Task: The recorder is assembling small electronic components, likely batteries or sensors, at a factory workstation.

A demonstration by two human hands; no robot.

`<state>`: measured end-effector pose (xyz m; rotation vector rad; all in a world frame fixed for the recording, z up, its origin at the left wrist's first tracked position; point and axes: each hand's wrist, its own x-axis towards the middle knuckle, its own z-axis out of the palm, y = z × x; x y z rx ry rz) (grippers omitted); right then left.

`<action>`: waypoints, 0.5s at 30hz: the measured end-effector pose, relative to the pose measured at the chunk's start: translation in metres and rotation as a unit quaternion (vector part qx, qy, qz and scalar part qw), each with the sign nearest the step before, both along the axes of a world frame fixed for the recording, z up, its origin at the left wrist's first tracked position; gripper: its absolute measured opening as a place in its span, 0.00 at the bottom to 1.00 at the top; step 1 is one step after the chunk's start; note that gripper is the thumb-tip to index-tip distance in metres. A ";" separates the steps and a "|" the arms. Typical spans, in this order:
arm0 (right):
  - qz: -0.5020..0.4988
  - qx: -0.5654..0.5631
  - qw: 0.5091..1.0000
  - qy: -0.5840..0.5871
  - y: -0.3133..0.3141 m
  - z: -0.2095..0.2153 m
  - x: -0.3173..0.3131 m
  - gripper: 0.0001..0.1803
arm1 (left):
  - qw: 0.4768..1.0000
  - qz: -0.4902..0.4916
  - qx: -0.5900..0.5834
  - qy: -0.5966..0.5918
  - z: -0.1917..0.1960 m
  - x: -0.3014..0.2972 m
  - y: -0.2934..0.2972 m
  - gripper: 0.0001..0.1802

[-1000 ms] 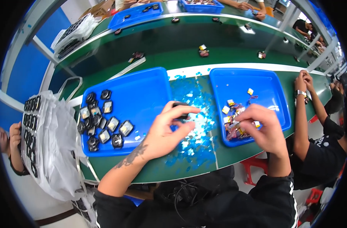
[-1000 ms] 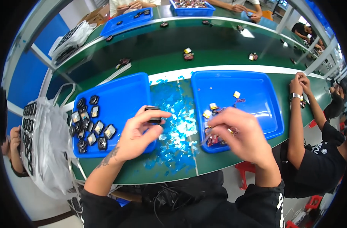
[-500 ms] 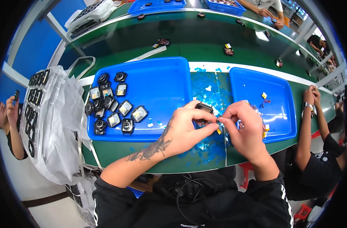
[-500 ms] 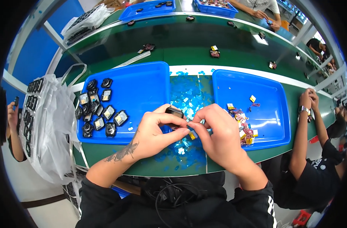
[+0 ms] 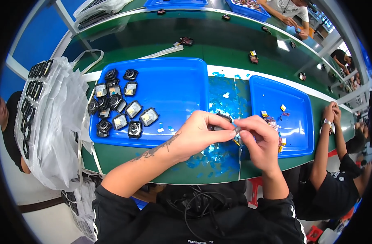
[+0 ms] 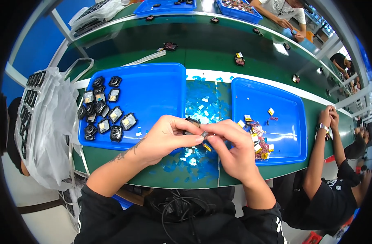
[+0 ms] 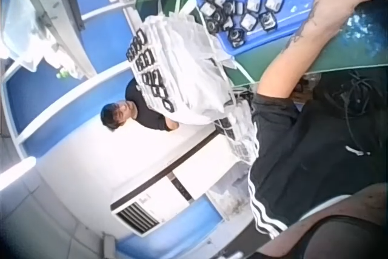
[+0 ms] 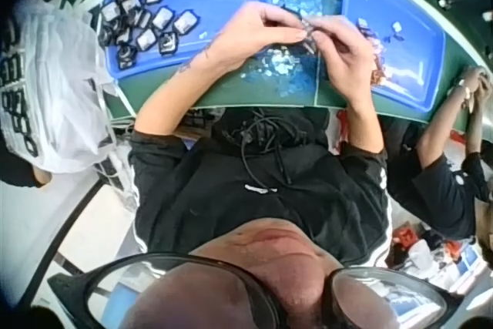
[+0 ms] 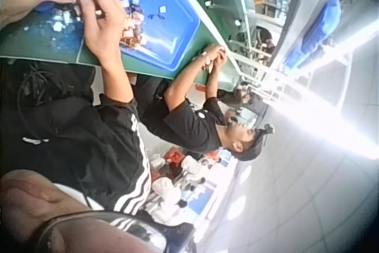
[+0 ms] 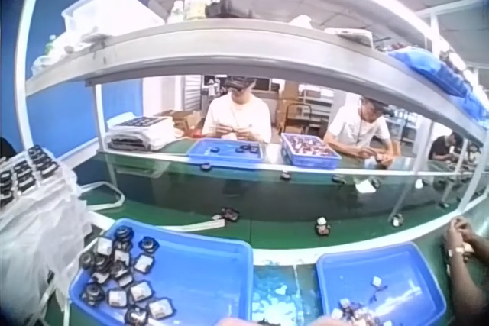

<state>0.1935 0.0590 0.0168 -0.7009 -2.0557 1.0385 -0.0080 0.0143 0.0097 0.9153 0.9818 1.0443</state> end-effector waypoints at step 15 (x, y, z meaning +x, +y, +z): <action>-0.104 0.064 0.992 -0.034 -0.009 0.016 -0.025 0.08 | 0.991 0.056 0.118 -0.028 0.004 0.015 -0.008 0.28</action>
